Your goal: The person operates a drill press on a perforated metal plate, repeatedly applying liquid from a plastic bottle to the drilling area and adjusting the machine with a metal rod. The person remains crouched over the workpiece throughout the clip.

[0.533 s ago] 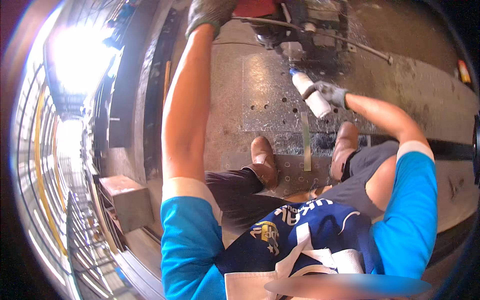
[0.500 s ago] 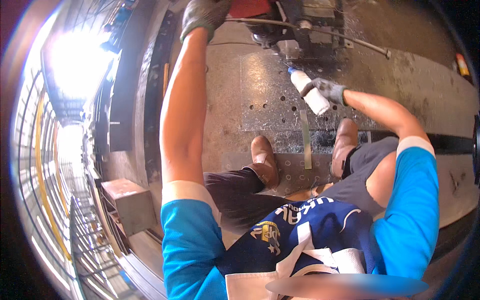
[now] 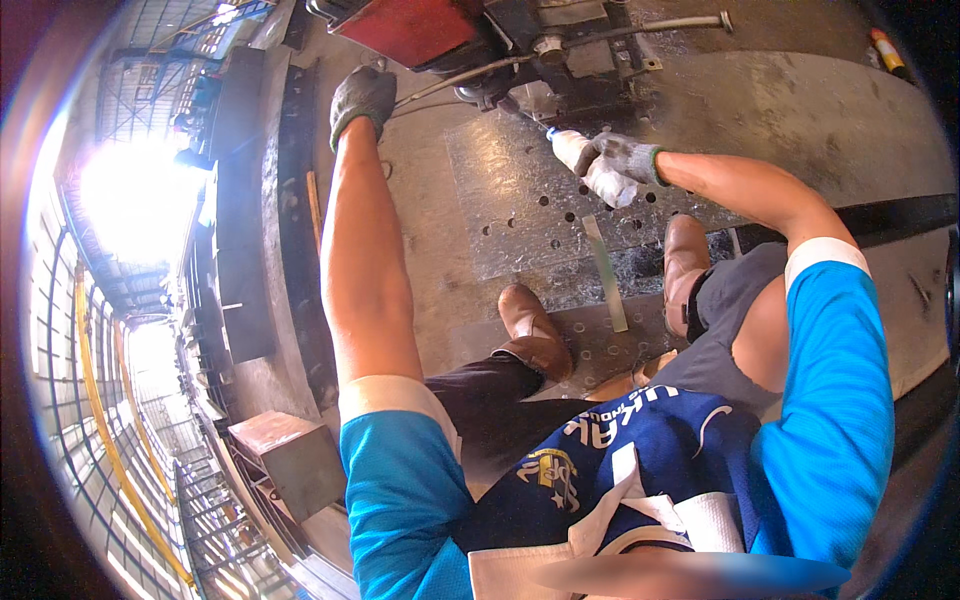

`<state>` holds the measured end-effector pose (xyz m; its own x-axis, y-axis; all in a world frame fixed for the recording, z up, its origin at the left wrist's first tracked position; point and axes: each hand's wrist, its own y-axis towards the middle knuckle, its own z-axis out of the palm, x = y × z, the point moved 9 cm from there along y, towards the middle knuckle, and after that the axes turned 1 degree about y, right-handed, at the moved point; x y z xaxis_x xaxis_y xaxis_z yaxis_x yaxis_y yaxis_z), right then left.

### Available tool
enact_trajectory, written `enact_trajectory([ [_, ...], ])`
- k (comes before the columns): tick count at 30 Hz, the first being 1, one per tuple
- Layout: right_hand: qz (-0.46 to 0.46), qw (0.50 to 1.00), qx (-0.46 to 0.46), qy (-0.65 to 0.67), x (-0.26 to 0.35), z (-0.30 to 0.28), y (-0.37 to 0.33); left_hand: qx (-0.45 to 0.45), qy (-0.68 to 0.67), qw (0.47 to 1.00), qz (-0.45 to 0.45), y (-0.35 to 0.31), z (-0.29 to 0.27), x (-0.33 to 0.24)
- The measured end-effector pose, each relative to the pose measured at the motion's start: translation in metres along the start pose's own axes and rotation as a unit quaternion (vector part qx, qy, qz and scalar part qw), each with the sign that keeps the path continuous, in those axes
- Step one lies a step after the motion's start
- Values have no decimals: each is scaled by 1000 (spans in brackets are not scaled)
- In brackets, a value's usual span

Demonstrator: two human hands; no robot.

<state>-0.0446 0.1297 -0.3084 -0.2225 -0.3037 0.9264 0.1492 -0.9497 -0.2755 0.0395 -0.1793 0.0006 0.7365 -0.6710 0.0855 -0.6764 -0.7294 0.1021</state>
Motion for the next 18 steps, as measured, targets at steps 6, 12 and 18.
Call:
enact_trajectory([
  [6, -4, 999, -27, -27, 2, -11, -5, -22, -85, 995, -55, 10, 10, 20],
  [12, -5, 995, -55, -80, 9, -19, -15, -30, -96, 993, -54, 5, 10, 22],
  [18, 5, 997, -64, -31, 24, -8, -14, -68, -180, 979, -59, -28, -15, 6],
])
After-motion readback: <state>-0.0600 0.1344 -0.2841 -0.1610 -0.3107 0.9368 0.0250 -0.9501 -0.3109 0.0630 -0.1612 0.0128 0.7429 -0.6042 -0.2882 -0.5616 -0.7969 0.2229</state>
